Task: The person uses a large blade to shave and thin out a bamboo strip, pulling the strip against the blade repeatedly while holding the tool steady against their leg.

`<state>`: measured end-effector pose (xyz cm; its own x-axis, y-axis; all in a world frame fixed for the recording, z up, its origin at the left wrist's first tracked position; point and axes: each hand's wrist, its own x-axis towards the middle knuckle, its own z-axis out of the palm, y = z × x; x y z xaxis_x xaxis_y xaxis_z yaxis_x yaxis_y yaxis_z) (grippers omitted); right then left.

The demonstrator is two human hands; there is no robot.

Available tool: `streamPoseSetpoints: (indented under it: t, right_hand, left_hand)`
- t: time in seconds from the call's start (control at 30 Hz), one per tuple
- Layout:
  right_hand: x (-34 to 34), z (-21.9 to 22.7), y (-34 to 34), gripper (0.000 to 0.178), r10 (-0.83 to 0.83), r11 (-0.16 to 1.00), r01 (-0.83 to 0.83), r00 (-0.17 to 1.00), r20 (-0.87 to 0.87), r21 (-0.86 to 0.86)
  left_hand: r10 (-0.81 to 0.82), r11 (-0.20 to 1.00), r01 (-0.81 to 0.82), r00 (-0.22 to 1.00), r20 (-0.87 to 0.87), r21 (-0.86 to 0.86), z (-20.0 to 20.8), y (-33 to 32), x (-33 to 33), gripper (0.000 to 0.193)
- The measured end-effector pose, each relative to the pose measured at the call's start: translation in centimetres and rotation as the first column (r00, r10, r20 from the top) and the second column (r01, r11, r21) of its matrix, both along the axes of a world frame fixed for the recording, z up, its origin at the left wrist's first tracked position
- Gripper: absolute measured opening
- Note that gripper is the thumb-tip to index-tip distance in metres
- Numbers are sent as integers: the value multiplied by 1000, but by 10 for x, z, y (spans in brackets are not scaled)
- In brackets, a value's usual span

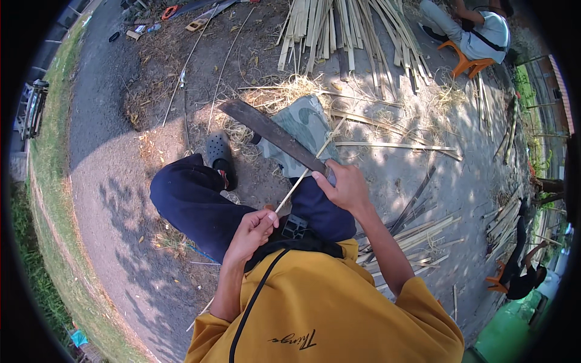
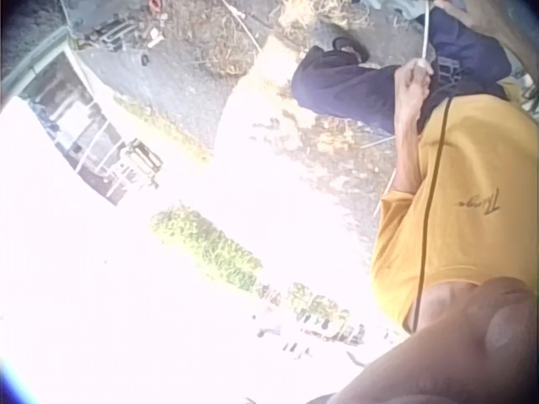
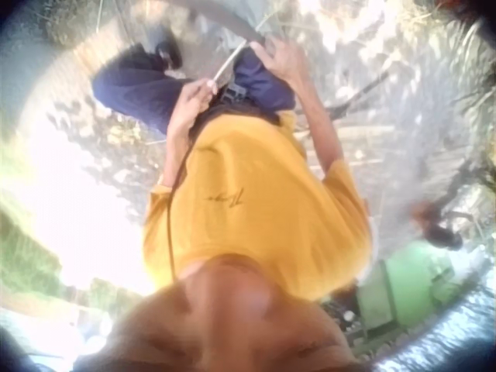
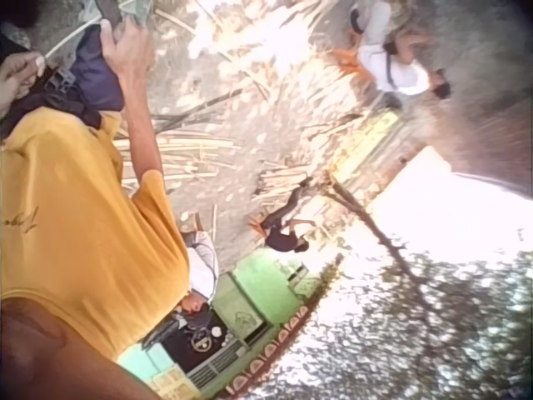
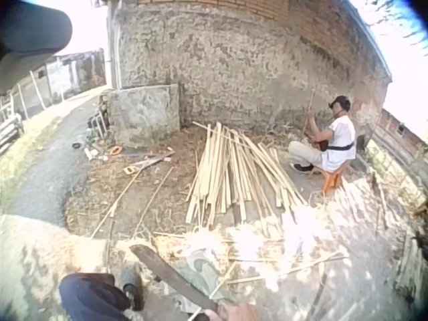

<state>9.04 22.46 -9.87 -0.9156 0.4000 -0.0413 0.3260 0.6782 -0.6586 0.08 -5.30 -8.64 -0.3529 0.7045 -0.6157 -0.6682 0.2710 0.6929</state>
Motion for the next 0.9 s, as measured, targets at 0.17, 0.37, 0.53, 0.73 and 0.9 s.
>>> streamPoseSetpoints:
  t: [0.17, 0.37, 0.53, 0.73, 0.9]
  right_hand:
    - [0, 1, -2, 45, 14, 999, -13, 1000, -17, 53]
    - [-1, 1, -4, 55, 3, 999, -4, 1000, 27, 36]
    - [1, -2, -2, 55, -16, 998, 17, 1000, -17, 53]
    - [-1, 0, -9, 54, -18, 998, 19, 1000, -13, 65]
    - [1, 1, -6, 49, -57, 998, 57, 998, 14, 16]
  left_hand:
    - [2, 999, -2, 1000, 4, -35, 11, -21, 6, 32]
    - [15, 995, -18, 999, -37, -97, 23, -41, 12, 29]
    - [-5, 989, -6, 998, -69, -149, 33, -63, 15, 31]
    - [-16, 981, -13, 988, -153, -192, 40, -77, 18, 29]
    - [-95, 956, 20, 965, -243, -293, 51, -104, 20, 27]
